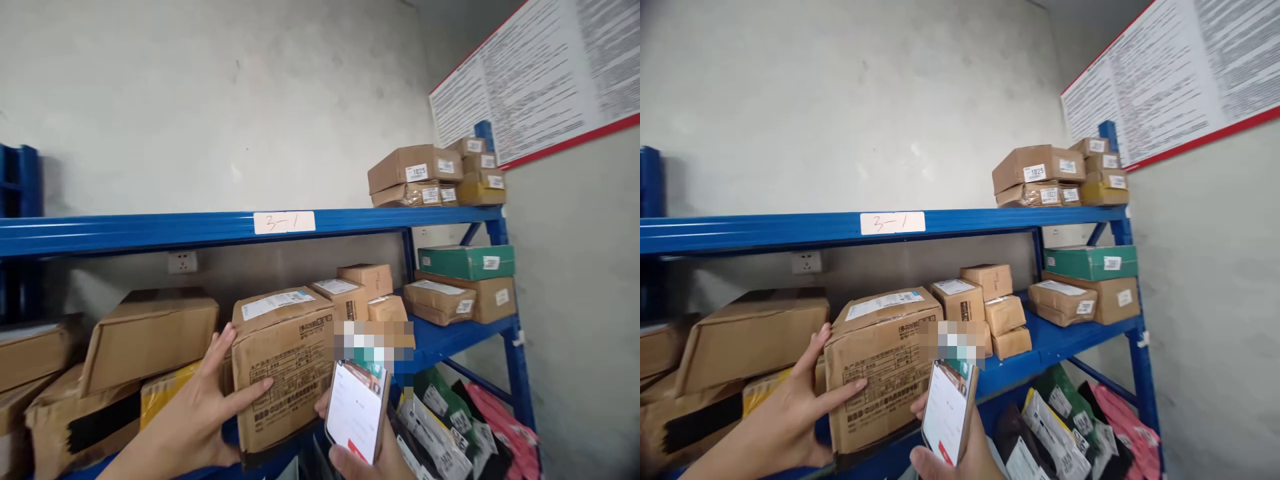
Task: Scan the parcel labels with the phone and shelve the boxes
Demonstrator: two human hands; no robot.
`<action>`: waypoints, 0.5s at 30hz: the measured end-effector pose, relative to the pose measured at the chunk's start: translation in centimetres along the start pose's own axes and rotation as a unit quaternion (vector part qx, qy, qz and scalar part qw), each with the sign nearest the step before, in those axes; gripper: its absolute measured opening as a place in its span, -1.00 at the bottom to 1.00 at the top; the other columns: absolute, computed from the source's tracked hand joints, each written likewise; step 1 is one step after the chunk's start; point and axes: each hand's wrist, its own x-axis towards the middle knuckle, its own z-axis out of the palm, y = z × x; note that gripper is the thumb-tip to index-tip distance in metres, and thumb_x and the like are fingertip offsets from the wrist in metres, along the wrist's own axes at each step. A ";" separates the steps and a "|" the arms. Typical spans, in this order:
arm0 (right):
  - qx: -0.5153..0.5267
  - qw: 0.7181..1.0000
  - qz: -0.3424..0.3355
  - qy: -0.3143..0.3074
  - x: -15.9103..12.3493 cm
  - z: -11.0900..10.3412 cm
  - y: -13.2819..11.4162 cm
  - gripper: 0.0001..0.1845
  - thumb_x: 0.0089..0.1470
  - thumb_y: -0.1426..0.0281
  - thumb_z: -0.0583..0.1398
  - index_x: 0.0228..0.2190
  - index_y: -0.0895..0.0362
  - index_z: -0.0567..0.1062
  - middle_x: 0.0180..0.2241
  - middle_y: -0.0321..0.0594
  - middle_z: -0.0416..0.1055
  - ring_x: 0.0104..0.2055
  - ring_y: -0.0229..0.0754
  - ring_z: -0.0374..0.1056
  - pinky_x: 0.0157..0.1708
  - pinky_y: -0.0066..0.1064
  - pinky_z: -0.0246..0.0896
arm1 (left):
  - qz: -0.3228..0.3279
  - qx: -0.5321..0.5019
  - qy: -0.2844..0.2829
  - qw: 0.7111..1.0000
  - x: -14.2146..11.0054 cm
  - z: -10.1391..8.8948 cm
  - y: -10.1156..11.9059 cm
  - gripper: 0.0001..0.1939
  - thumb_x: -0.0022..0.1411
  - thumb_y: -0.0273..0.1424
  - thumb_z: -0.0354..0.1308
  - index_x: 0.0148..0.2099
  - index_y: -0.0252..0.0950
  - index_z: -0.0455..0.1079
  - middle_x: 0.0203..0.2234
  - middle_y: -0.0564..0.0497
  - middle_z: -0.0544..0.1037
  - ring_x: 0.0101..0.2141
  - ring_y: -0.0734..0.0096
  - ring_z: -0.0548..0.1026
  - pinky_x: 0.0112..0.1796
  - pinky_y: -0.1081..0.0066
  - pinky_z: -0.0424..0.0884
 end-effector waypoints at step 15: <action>0.042 0.990 0.018 0.133 -1.6 1.6 -1.5 -0.42 -0.03 -0.10 0.30 -0.16 0.10 0.60 -0.20 0.03 0.63 -0.17 0.16 0.57 -0.19 -0.07 0.46 | -0.120 -0.147 0.275 0.942 3.2 3.1 4.3 -0.05 0.17 -0.42 0.22 0.45 0.02 -0.22 0.19 -0.17 0.14 0.23 -0.13 0.14 0.21 -0.34 0.11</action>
